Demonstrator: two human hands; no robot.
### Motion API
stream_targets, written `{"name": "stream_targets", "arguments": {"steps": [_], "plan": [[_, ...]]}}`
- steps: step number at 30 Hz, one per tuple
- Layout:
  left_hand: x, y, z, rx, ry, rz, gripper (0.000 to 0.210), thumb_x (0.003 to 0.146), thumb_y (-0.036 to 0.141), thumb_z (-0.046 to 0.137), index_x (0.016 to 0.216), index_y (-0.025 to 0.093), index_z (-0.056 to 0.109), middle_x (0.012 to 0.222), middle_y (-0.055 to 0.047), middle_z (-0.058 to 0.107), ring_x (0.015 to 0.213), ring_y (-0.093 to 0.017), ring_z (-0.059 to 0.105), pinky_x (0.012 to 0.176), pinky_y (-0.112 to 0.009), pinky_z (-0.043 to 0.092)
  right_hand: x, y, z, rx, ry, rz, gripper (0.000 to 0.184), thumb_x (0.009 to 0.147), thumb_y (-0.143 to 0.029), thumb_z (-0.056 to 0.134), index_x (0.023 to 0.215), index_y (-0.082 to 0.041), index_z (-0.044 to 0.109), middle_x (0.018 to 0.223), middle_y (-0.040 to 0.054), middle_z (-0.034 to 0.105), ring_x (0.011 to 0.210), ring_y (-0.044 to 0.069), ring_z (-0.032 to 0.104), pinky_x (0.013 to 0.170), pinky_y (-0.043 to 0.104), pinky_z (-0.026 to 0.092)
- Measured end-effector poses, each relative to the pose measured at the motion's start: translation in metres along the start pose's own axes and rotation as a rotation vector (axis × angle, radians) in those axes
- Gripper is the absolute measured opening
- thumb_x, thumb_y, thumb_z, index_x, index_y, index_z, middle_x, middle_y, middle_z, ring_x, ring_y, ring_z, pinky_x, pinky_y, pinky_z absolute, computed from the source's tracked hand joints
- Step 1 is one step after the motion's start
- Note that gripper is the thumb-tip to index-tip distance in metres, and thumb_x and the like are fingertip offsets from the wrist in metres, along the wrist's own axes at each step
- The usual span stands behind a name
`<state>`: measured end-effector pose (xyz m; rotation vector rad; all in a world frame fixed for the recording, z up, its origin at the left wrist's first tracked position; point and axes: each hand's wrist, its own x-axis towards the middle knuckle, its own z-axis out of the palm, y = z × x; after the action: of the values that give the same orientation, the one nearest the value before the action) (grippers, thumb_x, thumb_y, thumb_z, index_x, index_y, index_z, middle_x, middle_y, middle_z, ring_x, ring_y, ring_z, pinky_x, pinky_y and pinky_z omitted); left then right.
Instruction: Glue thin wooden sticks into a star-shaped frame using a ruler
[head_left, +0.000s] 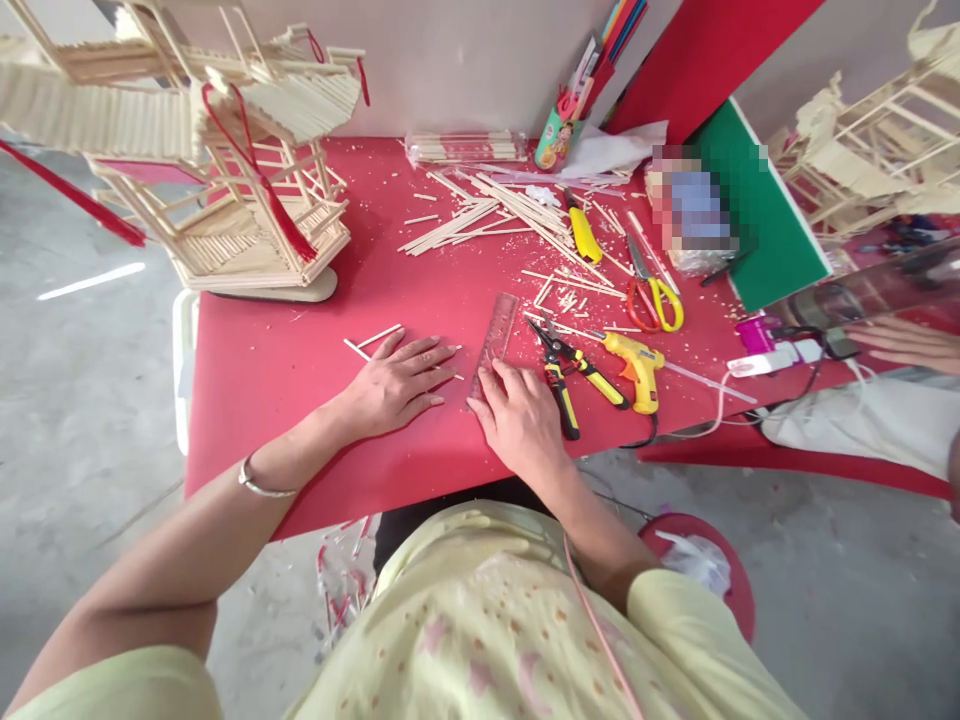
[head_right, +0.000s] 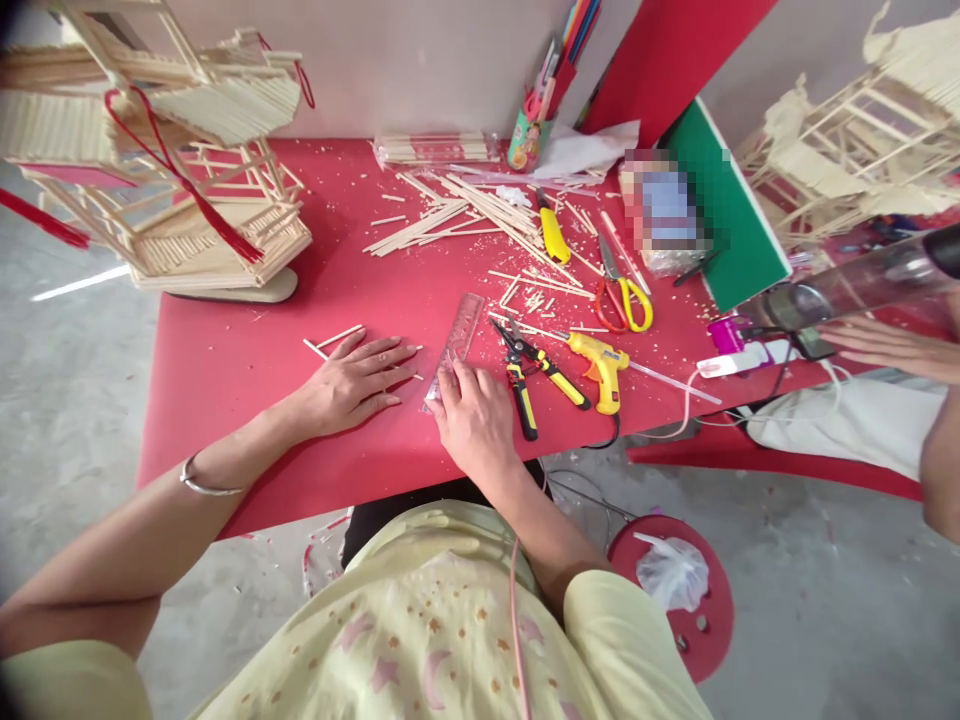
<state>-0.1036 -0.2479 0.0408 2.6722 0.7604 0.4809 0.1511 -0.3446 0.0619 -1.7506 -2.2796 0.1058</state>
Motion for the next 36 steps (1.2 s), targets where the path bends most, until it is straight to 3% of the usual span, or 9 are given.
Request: {"name": "stream_targets", "arguments": {"steps": [5, 9, 12, 20, 36], "plan": [[-0.001, -0.001, 0.001, -0.034, 0.007, -0.010, 0.050, 0.113, 0.053, 0.047, 0.153, 0.031, 0.065, 0.166, -0.011, 0.055, 0.155, -0.036, 0.052, 0.132, -0.068, 0.023, -0.012, -0.002, -0.012, 0.052, -0.035, -0.075, 0.044, 0.112, -0.035, 0.049, 0.149, -0.020, 0.068, 0.141, 0.0168, 0.071, 0.121, 0.033, 0.065, 0.108, 0.053, 0.056], [-0.001, 0.000, 0.001, -0.053, 0.008, -0.015, 0.048, 0.113, 0.048, 0.045, 0.154, 0.031, 0.064, 0.167, -0.010, 0.054, 0.156, -0.035, 0.050, 0.132, -0.069, 0.022, -0.004, 0.024, -0.018, 0.133, -0.038, -0.238, 0.040, 0.110, -0.028, 0.054, 0.145, -0.023, 0.071, 0.157, 0.0100, 0.064, 0.147, 0.033, 0.053, 0.124, 0.056, 0.049], [-0.002, 0.000, 0.001, -0.059, 0.004, -0.020, 0.047, 0.113, 0.046, 0.046, 0.154, 0.031, 0.064, 0.167, -0.010, 0.054, 0.155, -0.035, 0.051, 0.133, -0.070, 0.022, -0.003, 0.038, -0.015, 0.137, -0.041, -0.289, 0.040, 0.109, -0.030, 0.057, 0.145, -0.020, 0.071, 0.162, 0.0113, 0.060, 0.155, 0.032, 0.048, 0.127, 0.056, 0.046], [-0.001, 0.001, 0.000, -0.080, 0.016, -0.011, 0.046, 0.113, 0.045, 0.047, 0.152, 0.031, 0.066, 0.166, -0.009, 0.056, 0.157, -0.035, 0.050, 0.133, -0.069, 0.022, -0.015, 0.021, 0.001, 0.122, 0.017, -0.176, 0.043, 0.110, -0.036, 0.055, 0.150, -0.025, 0.067, 0.160, 0.0104, 0.062, 0.146, 0.033, 0.055, 0.123, 0.056, 0.048], [0.000, 0.002, -0.001, -0.090, 0.018, -0.025, 0.043, 0.112, 0.044, 0.048, 0.149, 0.033, 0.069, 0.164, -0.009, 0.058, 0.156, -0.035, 0.050, 0.133, -0.069, 0.021, -0.023, 0.010, 0.008, 0.124, 0.126, -0.091, 0.033, 0.108, -0.034, 0.059, 0.136, -0.028, 0.075, 0.134, 0.0127, 0.071, 0.128, 0.032, 0.062, 0.113, 0.052, 0.053]]}}
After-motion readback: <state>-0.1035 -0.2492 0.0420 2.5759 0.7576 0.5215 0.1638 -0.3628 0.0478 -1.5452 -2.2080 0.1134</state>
